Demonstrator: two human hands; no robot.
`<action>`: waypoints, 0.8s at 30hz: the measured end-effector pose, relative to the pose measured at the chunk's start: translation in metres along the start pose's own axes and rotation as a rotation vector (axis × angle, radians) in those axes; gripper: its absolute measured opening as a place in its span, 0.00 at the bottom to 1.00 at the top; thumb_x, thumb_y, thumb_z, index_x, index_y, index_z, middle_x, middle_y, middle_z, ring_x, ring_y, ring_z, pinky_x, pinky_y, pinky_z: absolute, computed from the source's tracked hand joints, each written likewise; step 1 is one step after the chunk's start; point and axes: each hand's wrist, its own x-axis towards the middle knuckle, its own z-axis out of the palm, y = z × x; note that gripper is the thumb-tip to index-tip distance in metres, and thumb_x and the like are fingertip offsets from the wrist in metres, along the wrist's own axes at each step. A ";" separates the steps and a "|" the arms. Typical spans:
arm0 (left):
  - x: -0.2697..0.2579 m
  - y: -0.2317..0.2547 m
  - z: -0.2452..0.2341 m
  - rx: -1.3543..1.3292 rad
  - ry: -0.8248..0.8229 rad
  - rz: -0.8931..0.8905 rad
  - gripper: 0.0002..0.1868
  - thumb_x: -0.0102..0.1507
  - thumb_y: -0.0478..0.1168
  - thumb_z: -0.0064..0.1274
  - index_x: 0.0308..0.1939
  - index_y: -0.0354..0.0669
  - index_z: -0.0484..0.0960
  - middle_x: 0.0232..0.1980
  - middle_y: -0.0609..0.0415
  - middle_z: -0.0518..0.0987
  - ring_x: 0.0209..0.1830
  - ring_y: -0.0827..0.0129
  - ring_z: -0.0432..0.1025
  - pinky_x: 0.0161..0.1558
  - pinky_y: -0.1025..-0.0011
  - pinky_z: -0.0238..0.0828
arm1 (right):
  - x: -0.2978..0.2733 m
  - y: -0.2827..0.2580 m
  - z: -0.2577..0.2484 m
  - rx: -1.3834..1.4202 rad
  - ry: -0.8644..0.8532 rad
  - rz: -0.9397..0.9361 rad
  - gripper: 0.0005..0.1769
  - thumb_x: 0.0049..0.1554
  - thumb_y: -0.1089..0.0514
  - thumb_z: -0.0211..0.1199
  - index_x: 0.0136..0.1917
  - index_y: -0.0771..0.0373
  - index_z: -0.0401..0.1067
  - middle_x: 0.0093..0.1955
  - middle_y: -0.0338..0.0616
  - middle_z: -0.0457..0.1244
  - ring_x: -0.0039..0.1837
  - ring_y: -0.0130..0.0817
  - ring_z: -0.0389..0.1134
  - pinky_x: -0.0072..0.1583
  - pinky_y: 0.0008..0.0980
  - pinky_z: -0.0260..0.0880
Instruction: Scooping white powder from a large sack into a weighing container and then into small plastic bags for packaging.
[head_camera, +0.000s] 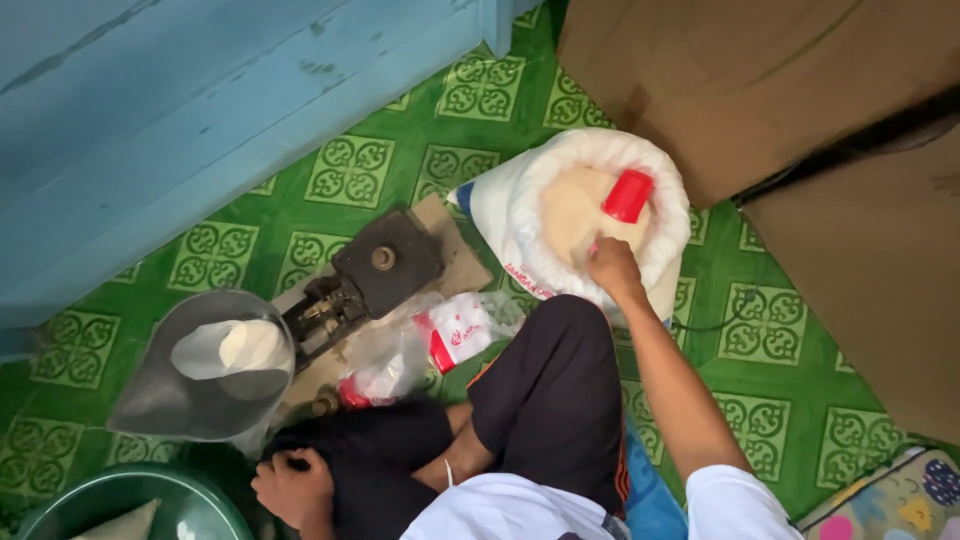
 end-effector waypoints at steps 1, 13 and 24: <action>0.001 0.002 -0.002 -0.001 -0.003 0.003 0.07 0.56 0.40 0.51 0.31 0.39 0.80 0.35 0.41 0.69 0.36 0.41 0.65 0.34 0.47 0.58 | -0.002 -0.004 -0.009 -0.001 -0.001 0.004 0.18 0.55 0.52 0.47 0.49 0.66 0.70 0.47 0.64 0.66 0.55 0.63 0.66 0.55 0.51 0.67; 0.001 0.003 -0.006 0.031 -0.021 0.020 0.10 0.57 0.38 0.49 0.28 0.32 0.77 0.32 0.40 0.66 0.34 0.43 0.64 0.31 0.49 0.56 | -0.044 -0.021 -0.031 -0.416 -0.069 0.072 0.16 0.49 0.65 0.51 0.47 0.56 0.75 0.47 0.51 0.69 0.51 0.54 0.70 0.49 0.45 0.71; 0.000 -0.001 0.000 0.028 0.023 0.055 0.08 0.56 0.37 0.51 0.27 0.35 0.75 0.32 0.41 0.66 0.33 0.41 0.65 0.30 0.47 0.57 | 0.006 0.003 -0.026 -0.385 0.158 -0.024 0.13 0.58 0.57 0.55 0.56 0.55 0.73 0.46 0.50 0.69 0.48 0.53 0.71 0.45 0.47 0.69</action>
